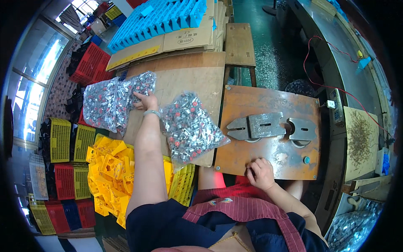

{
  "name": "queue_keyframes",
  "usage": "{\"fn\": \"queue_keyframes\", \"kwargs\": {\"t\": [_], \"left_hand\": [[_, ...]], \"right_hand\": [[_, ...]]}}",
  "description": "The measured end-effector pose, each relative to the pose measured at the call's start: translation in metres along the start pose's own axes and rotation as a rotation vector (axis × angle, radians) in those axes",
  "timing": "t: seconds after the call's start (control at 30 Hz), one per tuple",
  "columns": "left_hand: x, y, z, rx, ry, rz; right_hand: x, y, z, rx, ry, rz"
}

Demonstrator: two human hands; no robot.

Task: Assembling small metal components into a fixture on a workshop bench.

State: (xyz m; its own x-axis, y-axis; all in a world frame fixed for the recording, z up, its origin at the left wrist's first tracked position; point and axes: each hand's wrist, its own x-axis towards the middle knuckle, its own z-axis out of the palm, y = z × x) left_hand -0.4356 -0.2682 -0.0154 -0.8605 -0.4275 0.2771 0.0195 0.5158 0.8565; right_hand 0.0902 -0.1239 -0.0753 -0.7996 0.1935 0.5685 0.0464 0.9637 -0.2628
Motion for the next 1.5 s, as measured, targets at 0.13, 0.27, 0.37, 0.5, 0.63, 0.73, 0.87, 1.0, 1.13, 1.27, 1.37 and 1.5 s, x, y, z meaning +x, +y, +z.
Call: {"fn": "queue_keyframes", "kwargs": {"t": [0.13, 0.27, 0.37, 0.5, 0.63, 0.73, 0.87, 1.0, 1.13, 1.27, 1.37, 1.5], "left_hand": [[0.015, 0.002, 0.031, -0.078, 0.114, 0.108], [0.046, -0.014, 0.045, -0.071, 0.148, -0.001], [0.038, 0.021, 0.051, 0.026, 0.104, 0.013], [0.053, 0.036, 0.062, 0.003, 0.096, -0.043], [0.059, 0.028, 0.071, 0.073, 0.169, -0.127], [0.073, 0.012, 0.065, 0.056, 0.197, -0.046], [0.105, -0.044, -0.002, -0.310, -0.178, 0.117], [0.003, -0.007, -0.060, -1.107, -0.734, -0.410], [-0.008, -0.012, -0.137, -1.680, -0.525, -0.682], [0.022, -0.010, -0.165, -1.689, -0.252, -0.791], [0.051, -0.019, -0.175, -1.665, -0.216, -0.621], [0.055, -0.014, -0.191, -1.544, -0.323, -0.592]], "right_hand": [[0.002, 0.013, -0.010, -0.011, 0.044, 0.001], [0.006, 0.023, -0.015, 0.009, 0.006, -0.055], [0.005, 0.030, -0.024, -0.021, 0.029, -0.044], [0.002, 0.036, -0.028, -0.027, 0.016, -0.056], [-0.001, 0.036, -0.036, -0.004, -0.025, -0.060], [0.008, 0.029, -0.030, 0.004, -0.043, -0.078], [-0.005, 0.019, -0.028, 0.075, -0.068, -0.121], [-0.006, 0.016, -0.013, 0.017, 0.008, -0.017], [-0.014, 0.008, -0.012, 0.026, 0.024, -0.027], [-0.017, 0.005, -0.010, 0.052, 0.009, -0.035], [-0.017, 0.003, -0.012, 0.055, 0.013, -0.042], [-0.020, 0.006, -0.014, 0.034, 0.005, -0.027]]}}
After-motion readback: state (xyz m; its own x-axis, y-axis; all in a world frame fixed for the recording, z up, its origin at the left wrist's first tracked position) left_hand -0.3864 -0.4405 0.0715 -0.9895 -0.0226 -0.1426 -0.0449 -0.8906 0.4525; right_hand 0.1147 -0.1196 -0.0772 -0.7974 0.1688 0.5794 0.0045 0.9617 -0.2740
